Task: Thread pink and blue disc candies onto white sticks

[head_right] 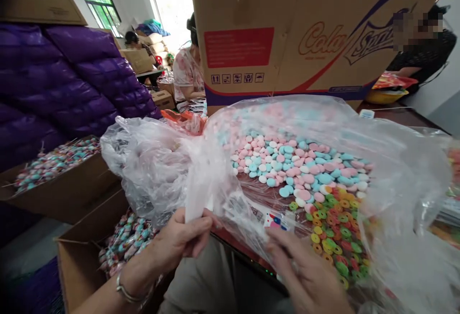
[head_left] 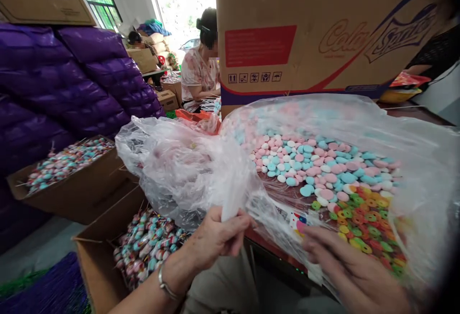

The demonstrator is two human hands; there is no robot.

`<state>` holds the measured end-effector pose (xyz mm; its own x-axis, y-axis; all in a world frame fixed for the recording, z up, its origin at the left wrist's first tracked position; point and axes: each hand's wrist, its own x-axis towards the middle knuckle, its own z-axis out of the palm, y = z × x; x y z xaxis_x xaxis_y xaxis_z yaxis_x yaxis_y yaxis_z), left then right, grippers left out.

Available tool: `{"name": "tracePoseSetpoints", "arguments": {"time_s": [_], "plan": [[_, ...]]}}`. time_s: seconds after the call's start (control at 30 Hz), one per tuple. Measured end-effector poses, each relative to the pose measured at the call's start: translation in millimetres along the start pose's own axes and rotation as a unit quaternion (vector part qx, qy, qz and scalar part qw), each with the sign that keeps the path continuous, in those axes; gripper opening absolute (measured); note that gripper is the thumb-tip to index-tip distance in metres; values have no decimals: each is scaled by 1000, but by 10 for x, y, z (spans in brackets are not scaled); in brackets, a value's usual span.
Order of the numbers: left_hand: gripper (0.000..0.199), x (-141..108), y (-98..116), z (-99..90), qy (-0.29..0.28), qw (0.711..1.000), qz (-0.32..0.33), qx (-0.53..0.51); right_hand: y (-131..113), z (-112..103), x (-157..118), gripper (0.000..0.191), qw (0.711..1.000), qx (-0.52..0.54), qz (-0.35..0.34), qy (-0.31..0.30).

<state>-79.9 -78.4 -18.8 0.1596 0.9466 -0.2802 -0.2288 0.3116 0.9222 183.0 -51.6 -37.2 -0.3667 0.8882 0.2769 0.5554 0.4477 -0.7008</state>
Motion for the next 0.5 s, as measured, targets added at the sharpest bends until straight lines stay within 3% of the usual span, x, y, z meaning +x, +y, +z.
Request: {"name": "tracePoseSetpoints", "arguments": {"time_s": [0.1, 0.2, 0.3, 0.5], "plan": [[33, -79, 6, -263, 6, 999, -23, 44, -388, 415, 267, 24, 991, 36, -43, -120], [33, -76, -39, -443, 107, 992, 4, 59, -641, 722, 504, 26, 982, 52, -17, -182], [41, -31, -86, -568, 213, 973, 62, 70, -685, 922, 677, 27, 986, 34, 0, -162], [49, 26, -42, -714, 283, 946, 144, 63, -472, 1095, 871, 32, 987, -118, -57, -96]]}}
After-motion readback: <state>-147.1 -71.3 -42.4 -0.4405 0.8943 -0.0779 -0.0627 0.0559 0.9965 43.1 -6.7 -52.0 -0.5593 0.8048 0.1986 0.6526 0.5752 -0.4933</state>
